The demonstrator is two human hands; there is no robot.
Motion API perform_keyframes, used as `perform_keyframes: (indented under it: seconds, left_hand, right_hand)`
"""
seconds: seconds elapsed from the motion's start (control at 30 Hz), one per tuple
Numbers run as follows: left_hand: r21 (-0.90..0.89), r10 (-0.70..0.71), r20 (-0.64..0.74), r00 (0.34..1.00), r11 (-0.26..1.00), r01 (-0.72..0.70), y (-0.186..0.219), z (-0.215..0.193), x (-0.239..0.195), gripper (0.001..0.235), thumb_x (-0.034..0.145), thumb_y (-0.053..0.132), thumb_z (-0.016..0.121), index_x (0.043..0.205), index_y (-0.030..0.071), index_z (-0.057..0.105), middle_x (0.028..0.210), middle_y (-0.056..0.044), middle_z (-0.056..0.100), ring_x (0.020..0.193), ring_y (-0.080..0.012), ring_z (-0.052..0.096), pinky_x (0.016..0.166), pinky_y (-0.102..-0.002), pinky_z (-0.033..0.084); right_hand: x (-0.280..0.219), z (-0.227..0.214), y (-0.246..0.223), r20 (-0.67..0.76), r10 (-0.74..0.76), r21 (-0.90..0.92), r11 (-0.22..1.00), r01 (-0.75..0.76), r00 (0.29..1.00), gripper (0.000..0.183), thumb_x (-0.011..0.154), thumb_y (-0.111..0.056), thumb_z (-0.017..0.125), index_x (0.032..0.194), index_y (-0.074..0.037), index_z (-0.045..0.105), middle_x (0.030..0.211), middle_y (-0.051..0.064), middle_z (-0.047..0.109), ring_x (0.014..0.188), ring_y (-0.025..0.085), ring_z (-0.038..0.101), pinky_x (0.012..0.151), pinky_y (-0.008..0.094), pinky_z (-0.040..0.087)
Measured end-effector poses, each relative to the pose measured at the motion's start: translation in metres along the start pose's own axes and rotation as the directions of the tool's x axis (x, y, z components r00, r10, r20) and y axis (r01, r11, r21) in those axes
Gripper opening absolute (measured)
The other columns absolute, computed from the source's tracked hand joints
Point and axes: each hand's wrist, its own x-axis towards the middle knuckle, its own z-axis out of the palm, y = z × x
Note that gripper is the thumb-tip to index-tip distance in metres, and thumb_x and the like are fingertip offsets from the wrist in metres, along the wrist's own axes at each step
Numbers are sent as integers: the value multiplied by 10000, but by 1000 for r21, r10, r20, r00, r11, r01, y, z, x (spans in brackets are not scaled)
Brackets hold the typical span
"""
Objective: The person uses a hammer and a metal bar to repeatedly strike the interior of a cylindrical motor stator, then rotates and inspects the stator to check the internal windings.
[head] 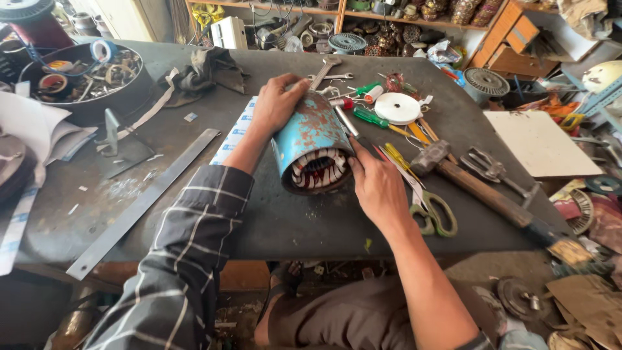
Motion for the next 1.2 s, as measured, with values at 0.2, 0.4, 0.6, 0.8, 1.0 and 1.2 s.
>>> perform_keyframes:
  seconds: [0.2, 0.4, 0.6, 0.8, 1.0, 1.2]
  left_hand:
    - [92, 41, -202, 979, 996, -23, 14, -46, -61, 466, 938, 416, 675, 1309, 135, 666, 1145, -152, 736, 1020, -282, 739, 900, -408, 559]
    - [710, 99, -305, 947, 687, 157, -12, -162, -218, 642, 906, 432, 760, 1457, 133, 619, 1370, -185, 595, 1286, -380, 541, 1062, -509, 437]
    - [797, -151, -262, 953, 522, 302, -31, -211, -302, 656, 913, 392, 715, 1495, 121, 580, 1368, -170, 609, 1255, -385, 572, 1018, -495, 491]
    - [819, -260, -114, 959, 521, 238, -23, -216, -285, 817, 748, 253, 722, 1510, 90, 480, 1306, -208, 609, 1123, -412, 640, 935, -491, 528]
    - [808, -503, -149, 851, 434, 398, -3, -201, -294, 390, 984, 267, 568, 1340, 131, 649, 1209, -169, 719, 1064, -400, 724, 922, -530, 560]
    - [229, -554, -201, 808, 775, 589, 7, -212, -345, 646, 807, 265, 788, 1415, 125, 622, 902, -121, 750, 840, -263, 720, 755, -419, 550]
  right_hand:
    - [-2, -23, -4, -63, -74, 40, 996, 77, 995, 409, 938, -110, 649, 1345, -65, 663, 1018, 249, 722, 892, 431, 695, 777, 465, 543]
    - [-8, -47, 3, -122, 11, 285, 958, 24, 992, 347, 983, -79, 616, 1327, -39, 651, 1090, 118, 781, 923, 211, 786, 778, 324, 619]
    - [-26, -49, 12, -131, 26, 270, 963, 10, 991, 348, 959, -51, 636, 1305, -21, 671, 1080, 126, 796, 856, 205, 782, 773, 314, 600]
    - [-24, -40, 15, -184, -91, 347, 926, 151, 979, 369, 987, -36, 626, 1355, -14, 649, 1210, 182, 747, 1050, 243, 754, 862, 351, 616]
    - [-31, -35, 14, -165, -133, 188, 969, 164, 977, 417, 931, -26, 624, 1347, -32, 642, 1275, 207, 694, 1099, 365, 699, 933, 422, 551]
    - [-33, -35, 19, -88, -139, 266, 951, 157, 986, 454, 955, -7, 573, 1406, -52, 596, 1381, 179, 652, 1239, 347, 644, 1046, 405, 503]
